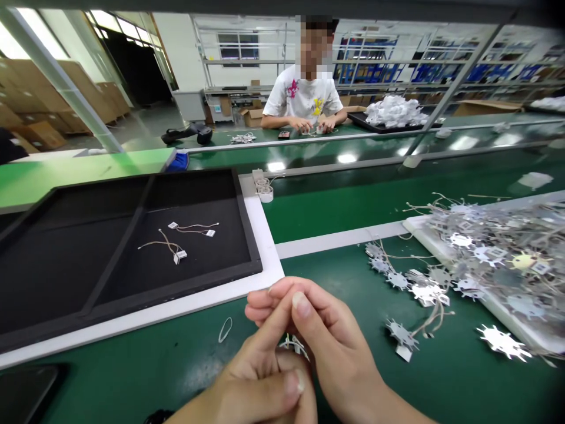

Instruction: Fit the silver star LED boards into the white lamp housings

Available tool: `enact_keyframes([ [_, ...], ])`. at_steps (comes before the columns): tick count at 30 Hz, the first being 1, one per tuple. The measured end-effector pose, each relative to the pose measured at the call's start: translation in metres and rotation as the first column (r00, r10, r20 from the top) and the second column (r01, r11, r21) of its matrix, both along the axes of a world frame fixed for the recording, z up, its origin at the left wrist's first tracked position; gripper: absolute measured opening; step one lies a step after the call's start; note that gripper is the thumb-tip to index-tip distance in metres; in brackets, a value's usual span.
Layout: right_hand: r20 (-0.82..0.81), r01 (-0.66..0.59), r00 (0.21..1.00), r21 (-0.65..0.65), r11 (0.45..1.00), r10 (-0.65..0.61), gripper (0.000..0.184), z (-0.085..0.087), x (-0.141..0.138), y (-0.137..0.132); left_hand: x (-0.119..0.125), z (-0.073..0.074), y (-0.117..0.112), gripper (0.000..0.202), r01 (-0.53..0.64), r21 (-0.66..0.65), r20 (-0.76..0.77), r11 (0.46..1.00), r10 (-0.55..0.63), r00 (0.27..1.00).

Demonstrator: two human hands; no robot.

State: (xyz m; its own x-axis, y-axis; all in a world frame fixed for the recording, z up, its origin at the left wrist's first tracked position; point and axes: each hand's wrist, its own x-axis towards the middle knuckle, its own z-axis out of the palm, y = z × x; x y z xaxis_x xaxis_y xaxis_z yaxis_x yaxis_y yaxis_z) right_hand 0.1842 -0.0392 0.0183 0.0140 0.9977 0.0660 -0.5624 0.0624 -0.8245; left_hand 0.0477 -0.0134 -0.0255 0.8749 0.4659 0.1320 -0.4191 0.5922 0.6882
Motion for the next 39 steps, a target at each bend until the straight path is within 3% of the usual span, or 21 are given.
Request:
enact_keyframes([
  [6, 0.041, -0.028, 0.999, -0.014, 0.999, 0.029, 0.027, 0.0, 0.0, -0.003, -0.001, 0.0, -0.004, 0.05, -0.022, -0.023, 0.006, 1.0, 0.022, 1.0],
  [12, -0.096, -0.055, 0.994, -0.098, 0.994, 0.045, 0.028, -0.002, -0.004, -0.009, 0.001, -0.001, -0.006, 0.047, -0.023, -0.085, 0.048, 0.996, 0.028, 0.998],
  [18, -0.082, -0.05, 0.995, 0.011, 0.999, 0.051, 0.022, -0.009, -0.001, -0.007, 0.0, -0.009, -0.015, 0.05, -0.038, -0.098, 0.057, 0.994, 0.044, 0.997],
  [24, 0.011, -0.022, 1.0, 0.079, 0.997, 0.022, 0.024, -0.014, 0.002, -0.005, 0.004, 0.004, 0.002, 0.076, 0.081, 0.008, -0.112, 0.997, -0.08, 0.991],
  [27, 0.037, -0.001, 0.999, 0.076, 0.997, -0.002, 0.024, -0.012, 0.001, -0.005, 0.006, 0.012, 0.009, 0.083, 0.095, 0.035, -0.152, 0.995, -0.089, 0.984],
  [30, 0.066, 0.019, 0.998, 0.064, 0.998, -0.023, 0.025, -0.01, 0.002, -0.005, 0.004, 0.008, 0.004, 0.085, 0.077, 0.042, -0.188, 0.996, -0.067, 0.98],
  [35, 0.126, 0.004, 0.992, 0.073, 0.997, -0.013, 0.027, -0.009, 0.003, -0.004, -0.003, -0.006, -0.012, 0.066, -0.07, 0.043, -0.163, 0.997, 0.076, 0.984],
  [38, 0.2, -0.018, 0.98, 0.06, 0.998, 0.006, 0.024, -0.011, 0.009, 0.001, -0.006, -0.002, -0.008, 0.053, -0.089, 0.052, -0.138, 0.995, 0.096, 0.986],
  [39, 0.279, 0.025, 0.959, 0.088, 0.996, -0.049, 0.021, -0.013, 0.014, 0.004, -0.007, 0.001, -0.004, 0.053, -0.072, 0.055, -0.158, 0.996, 0.08, 0.984],
])
